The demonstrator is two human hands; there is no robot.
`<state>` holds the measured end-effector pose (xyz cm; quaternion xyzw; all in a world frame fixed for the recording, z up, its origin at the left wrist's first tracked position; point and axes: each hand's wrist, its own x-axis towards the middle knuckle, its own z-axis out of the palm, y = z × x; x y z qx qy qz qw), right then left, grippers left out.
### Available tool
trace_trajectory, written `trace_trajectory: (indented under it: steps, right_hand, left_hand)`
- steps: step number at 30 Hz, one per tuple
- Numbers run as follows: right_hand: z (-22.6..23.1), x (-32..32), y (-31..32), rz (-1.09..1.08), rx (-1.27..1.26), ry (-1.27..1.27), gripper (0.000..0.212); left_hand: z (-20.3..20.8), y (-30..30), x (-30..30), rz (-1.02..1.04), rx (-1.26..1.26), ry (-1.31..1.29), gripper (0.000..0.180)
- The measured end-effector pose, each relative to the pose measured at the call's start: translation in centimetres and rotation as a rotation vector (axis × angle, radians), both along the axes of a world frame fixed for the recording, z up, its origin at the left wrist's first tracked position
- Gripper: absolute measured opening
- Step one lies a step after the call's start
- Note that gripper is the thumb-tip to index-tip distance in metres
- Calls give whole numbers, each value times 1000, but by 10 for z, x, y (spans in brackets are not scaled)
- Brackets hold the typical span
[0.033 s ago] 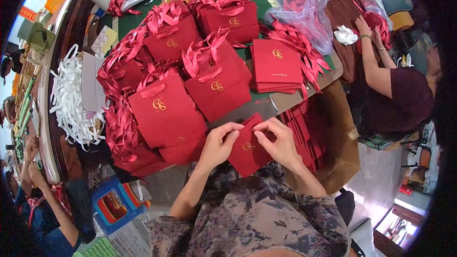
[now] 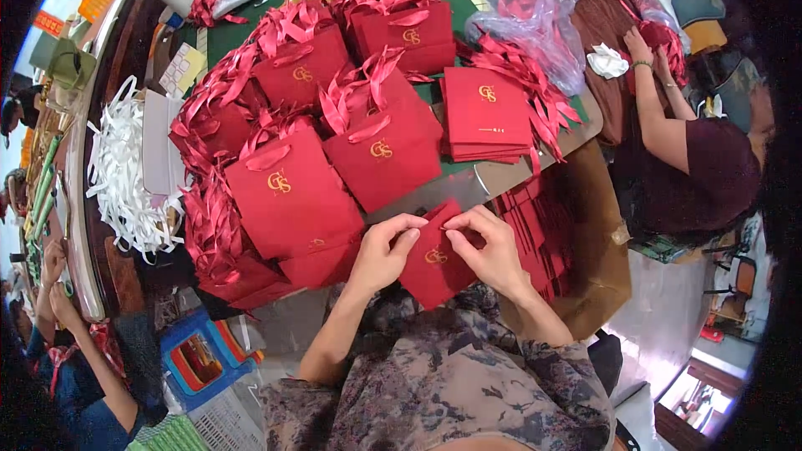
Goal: The person assembles red gift bags by threading ribbon handles through them and tying the ribbons by hand.
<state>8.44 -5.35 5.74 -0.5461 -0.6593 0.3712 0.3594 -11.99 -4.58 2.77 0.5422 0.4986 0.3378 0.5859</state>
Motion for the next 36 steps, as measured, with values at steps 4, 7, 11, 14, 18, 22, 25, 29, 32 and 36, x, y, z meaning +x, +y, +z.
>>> trace_trajectory:
  steps: [4,7,11,14,18,22,25,29,32,36]
  right_hand:
    - [7,-3,1,0,-37,-21,10]
    - [7,-5,1,-4,-13,-41,11]
    - [12,-6,1,-43,-62,-50,11]
    - [14,-4,0,-63,-186,-20,11]
    - [10,-5,0,-55,-103,18,10]
    - [9,-6,2,-37,-63,-1,10]
    - [4,-7,0,-32,14,-106,10]
    - [-3,-16,-1,-54,39,-170,13]
    - [-9,-18,0,-32,125,-220,15]
    - [-14,-23,-2,-71,176,-253,15]
  left_hand:
    - [-3,0,-6,-70,-87,-71,19]
    - [1,0,-6,-73,-104,-178,21]
    - [1,1,-9,-76,-142,-224,24]
    - [0,1,-8,-85,-177,-265,24]
    - [1,1,-5,-85,-88,-182,24]
    - [5,2,-4,-87,-75,-133,23]
    - [7,0,-2,-114,33,38,22]
    - [2,-1,3,-68,63,117,21]
    - [7,3,5,-85,186,259,20]
    - [9,3,9,-55,334,347,18]
